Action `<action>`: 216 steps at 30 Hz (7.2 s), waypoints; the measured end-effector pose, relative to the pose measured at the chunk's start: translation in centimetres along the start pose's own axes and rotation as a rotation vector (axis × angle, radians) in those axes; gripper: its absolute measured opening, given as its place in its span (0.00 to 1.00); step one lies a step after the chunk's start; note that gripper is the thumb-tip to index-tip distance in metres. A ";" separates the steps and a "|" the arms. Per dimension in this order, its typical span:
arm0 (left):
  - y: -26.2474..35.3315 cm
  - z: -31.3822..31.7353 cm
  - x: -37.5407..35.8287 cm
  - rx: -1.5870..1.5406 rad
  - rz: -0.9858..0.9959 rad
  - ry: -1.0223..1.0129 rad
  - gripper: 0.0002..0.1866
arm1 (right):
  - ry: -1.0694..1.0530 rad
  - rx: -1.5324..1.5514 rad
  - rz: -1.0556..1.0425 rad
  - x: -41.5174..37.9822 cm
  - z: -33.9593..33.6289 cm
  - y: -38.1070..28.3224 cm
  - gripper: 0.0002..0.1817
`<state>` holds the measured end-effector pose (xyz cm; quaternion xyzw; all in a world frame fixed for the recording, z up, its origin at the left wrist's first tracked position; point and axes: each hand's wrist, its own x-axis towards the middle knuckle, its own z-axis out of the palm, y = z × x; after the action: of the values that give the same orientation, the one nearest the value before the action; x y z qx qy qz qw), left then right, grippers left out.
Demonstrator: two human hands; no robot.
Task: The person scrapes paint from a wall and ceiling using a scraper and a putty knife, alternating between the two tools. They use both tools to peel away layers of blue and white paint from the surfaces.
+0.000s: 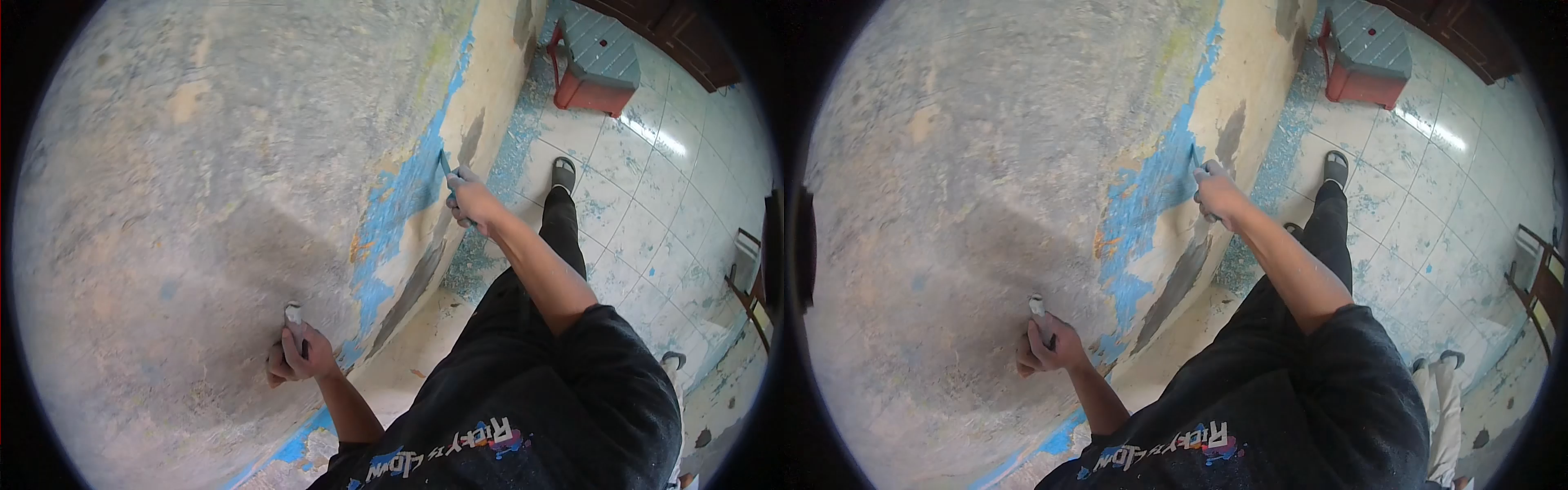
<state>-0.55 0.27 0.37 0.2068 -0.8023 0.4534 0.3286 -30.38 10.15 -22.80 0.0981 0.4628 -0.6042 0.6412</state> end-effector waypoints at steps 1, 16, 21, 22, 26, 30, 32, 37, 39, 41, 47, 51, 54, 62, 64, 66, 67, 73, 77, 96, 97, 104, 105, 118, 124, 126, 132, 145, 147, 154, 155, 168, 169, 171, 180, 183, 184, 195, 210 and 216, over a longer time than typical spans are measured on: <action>0.0 -0.1 0.0 -0.015 -0.006 -0.007 0.14 | 0.000 -0.001 -0.003 -0.5 0.5 -0.1 0.09; 1.4 -1.6 2.2 -0.192 -0.054 -0.087 0.14 | -0.070 0.038 0.024 1.0 -1.6 -0.7 0.07; 2.1 -2.3 3.2 -0.222 -0.031 -0.116 0.15 | -0.082 0.062 0.042 1.2 -1.7 0.1 0.07; 2.2 -2.2 3.2 -0.233 -0.027 -0.123 0.15 | -0.074 0.072 0.049 1.7 -2.2 0.0 0.07; 2.8 -1.8 3.9 -0.255 -0.028 -0.134 0.15 | -0.175 0.060 0.062 -0.3 -1.8 -0.6 0.07; 3.7 -1.5 4.8 -0.242 -0.015 -0.126 0.14 | -0.026 0.035 0.054 2.4 -2.8 -0.5 0.09; 3.8 -1.1 5.2 -0.252 -0.004 -0.113 0.14 | -0.056 0.024 0.052 2.2 -2.6 -0.4 0.09; 4.1 -0.8 5.7 -0.237 -0.017 -0.121 0.14 | -0.087 0.051 0.065 1.1 -1.9 -0.5 0.09; 4.1 -1.1 5.5 -0.233 -0.017 -0.128 0.14 | -0.023 0.047 0.047 2.0 -2.3 -0.8 0.09; 4.2 -0.6 5.9 -0.226 -0.021 -0.092 0.15 | -0.066 0.070 0.065 1.0 -1.6 -1.5 0.08; 4.1 -0.1 5.6 -0.226 -0.035 -0.072 0.15 | -0.074 0.075 0.070 2.4 -2.6 -0.5 0.07; 3.3 0.1 4.5 -0.256 -0.055 -0.082 0.15 | -0.104 0.080 0.074 0.7 -1.3 -1.8 0.08; 3.4 0.3 3.9 -0.294 -0.102 -0.069 0.16 | -0.092 0.075 0.075 1.7 -2.0 -1.1 0.07; 3.4 -0.1 3.6 -0.295 -0.083 -0.048 0.15 | -0.067 0.141 0.116 2.1 -1.6 -0.8 0.07; 3.8 -0.3 3.8 -0.315 -0.088 -0.063 0.16 | -0.059 0.217 0.181 5.1 -3.1 -0.2 0.08; 3.9 -0.5 3.9 -0.325 -0.103 -0.066 0.16 | -0.053 0.229 0.225 5.7 -3.1 -0.7 0.12; 4.0 -0.6 3.9 -0.329 -0.117 -0.064 0.16 | -0.079 0.254 0.237 5.2 -2.6 -0.7 0.12; 5.3 -0.7 4.5 -0.334 -0.182 -0.074 0.17 | -0.080 0.331 0.386 8.8 -2.9 -0.2 0.16; 6.2 -1.3 5.3 -0.303 -0.251 -0.140 0.18 | -0.124 0.340 0.377 6.0 -2.2 -1.1 0.10; 15.1 -1.0 3.4 -0.033 -0.865 -0.263 0.17 | -0.398 -1.909 -0.491 7.1 -7.8 -13.6 0.24; 15.6 -1.2 3.2 -0.023 -0.895 -0.288 0.18 | -0.409 -1.892 -0.522 7.3 -7.6 -13.6 0.24; 16.5 -1.5 2.6 0.085 -1.022 -0.239 0.19 | -0.271 -2.053 -0.367 8.5 -5.5 -11.5 0.25; 16.6 -1.6 2.9 0.082 -1.044 -0.238 0.19 | -0.250 -2.031 -0.355 8.0 -5.6 -11.3 0.25; 19.7 -2.0 5.9 0.016 -1.230 -0.182 0.17 | -0.140 -1.929 -0.354 6.5 -5.4 -8.8 0.25; 19.6 -1.8 5.8 0.003 -1.226 -0.181 0.17 | -0.185 -1.948 -0.362 6.5 -4.5 -8.6 0.24; 19.3 -1.7 5.6 0.014 -1.226 -0.174 0.17 | -0.191 -1.937 -0.394 6.0 -4.8 -8.9 0.23; 19.1 -1.5 5.7 0.018 -1.269 -0.183 0.16 | -0.138 -1.972 -0.466 5.8 -3.8 -8.5 0.22; 18.5 -0.3 5.5 0.017 -1.244 -0.128 0.17 | -0.250 -2.092 -0.474 5.3 -3.3 -8.7 0.24; 18.4 -0.2 5.3 0.024 -1.240 -0.129 0.18 | -0.265 -2.082 -0.453 4.9 -3.3 -8.8 0.24; 17.4 0.2 4.3 -0.024 -1.197 -0.132 0.17 | -0.324 -2.158 -0.409 5.0 -1.4 -7.7 0.25; 17.3 0.0 4.2 -0.048 -1.184 -0.141 0.17 | -0.320 -2.160 -0.404 4.9 -1.5 -7.6 0.25; 13.7 -0.5 1.3 -0.211 -0.993 -0.220 0.16 | -0.026 -2.151 -0.252 2.8 1.6 -4.4 0.20; 13.3 -0.7 0.8 -0.229 -0.972 -0.224 0.16 | -0.001 -2.129 -0.262 2.5 1.5 -4.2 0.20; 12.2 -1.2 0.1 -0.252 -0.940 -0.229 0.16 | 0.040 -2.091 -0.285 2.0 1.5 -3.6 0.19; 8.7 -2.7 -2.0 -0.333 -0.886 -0.262 0.15 | 0.186 -1.979 -0.367 0.2 1.2 -0.5 0.19; 8.4 -2.8 -2.3 -0.382 -0.913 -0.210 0.15 | 0.186 -1.935 -0.395 -0.2 0.4 -0.1 0.18; 8.1 -2.3 -2.0 -0.386 -0.899 -0.197 0.15 | 0.193 -1.932 -0.428 0.3 0.2 -0.1 0.18; 7.4 -3.8 -2.3 -0.414 -0.850 -0.218 0.16 | 0.201 -1.893 -0.419 0.2 0.5 0.5 0.17; 6.2 -4.7 -4.0 -0.366 -0.827 -0.289 0.16 | 0.180 -1.927 -0.473 1.0 -0.4 2.5 0.17; 5.9 -4.6 -4.4 -0.381 -0.799 -0.295 0.16 | 0.207 -1.952 -0.494 1.2 -0.6 2.4 0.15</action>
<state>0.33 7.35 -4.59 0.4977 -0.7670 0.1018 0.3919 -28.79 10.30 -25.00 -0.5158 0.8153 -0.0659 0.2547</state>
